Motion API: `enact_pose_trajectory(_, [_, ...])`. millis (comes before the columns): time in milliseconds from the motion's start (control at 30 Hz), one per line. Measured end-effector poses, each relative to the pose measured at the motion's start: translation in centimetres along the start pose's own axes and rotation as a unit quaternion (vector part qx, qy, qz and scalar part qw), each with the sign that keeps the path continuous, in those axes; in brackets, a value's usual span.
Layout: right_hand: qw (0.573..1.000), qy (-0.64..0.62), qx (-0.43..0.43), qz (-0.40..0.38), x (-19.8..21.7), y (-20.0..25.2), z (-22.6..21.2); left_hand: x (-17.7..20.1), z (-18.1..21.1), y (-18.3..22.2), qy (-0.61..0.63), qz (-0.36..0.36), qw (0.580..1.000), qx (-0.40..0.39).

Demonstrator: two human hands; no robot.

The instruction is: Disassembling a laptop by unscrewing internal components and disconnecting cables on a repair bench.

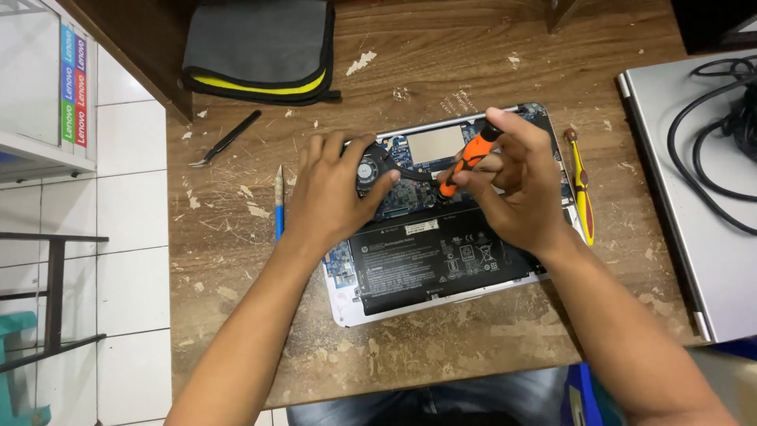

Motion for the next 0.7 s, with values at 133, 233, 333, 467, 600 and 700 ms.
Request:
enact_pose_trajectory(133, [0.998, 0.023, 0.050, -0.016, -1.4, 0.9, -0.2, 0.3, 0.1, 0.2, -0.014, 0.004, 1.000, -0.021])
enact_pose_trajectory(233, [0.996, 0.037, 0.078, -0.016, -2.0, 1.6, 0.1, 0.3, -0.1, 0.2, 0.011, -0.062, 0.998, 0.005])
enact_pose_trajectory(333, [0.994, 0.045, 0.095, 0.004, -1.5, 1.9, 0.5, 0.6, -0.2, 0.2, 0.022, -0.057, 0.998, -0.013])
enact_pose_trajectory(467, [0.993, 0.085, 0.078, 0.031, -1.0, 1.6, -0.5, 0.8, -0.7, 0.4, 0.042, -0.120, 0.992, 0.017])
enact_pose_trajectory(600, [0.996, 0.066, 0.052, 0.031, 0.1, 1.2, -1.0, 0.3, -1.0, 0.8, 0.066, -0.168, 0.983, -0.018])
enact_pose_trajectory(700, [0.998, 0.048, 0.013, 0.022, 1.4, 0.7, -1.5, 0.1, -0.7, 1.1, 0.049, -0.169, 0.984, -0.023])
Point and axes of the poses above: each hand's wrist, its own y-axis away from the middle knuckle, its own x-axis out of the back of the hand, z = x × y, the point moved 8 cm from there along -y, towards the middle knuckle, and after that the axes turned 15 degrees about -x, right-handed, at the moved point
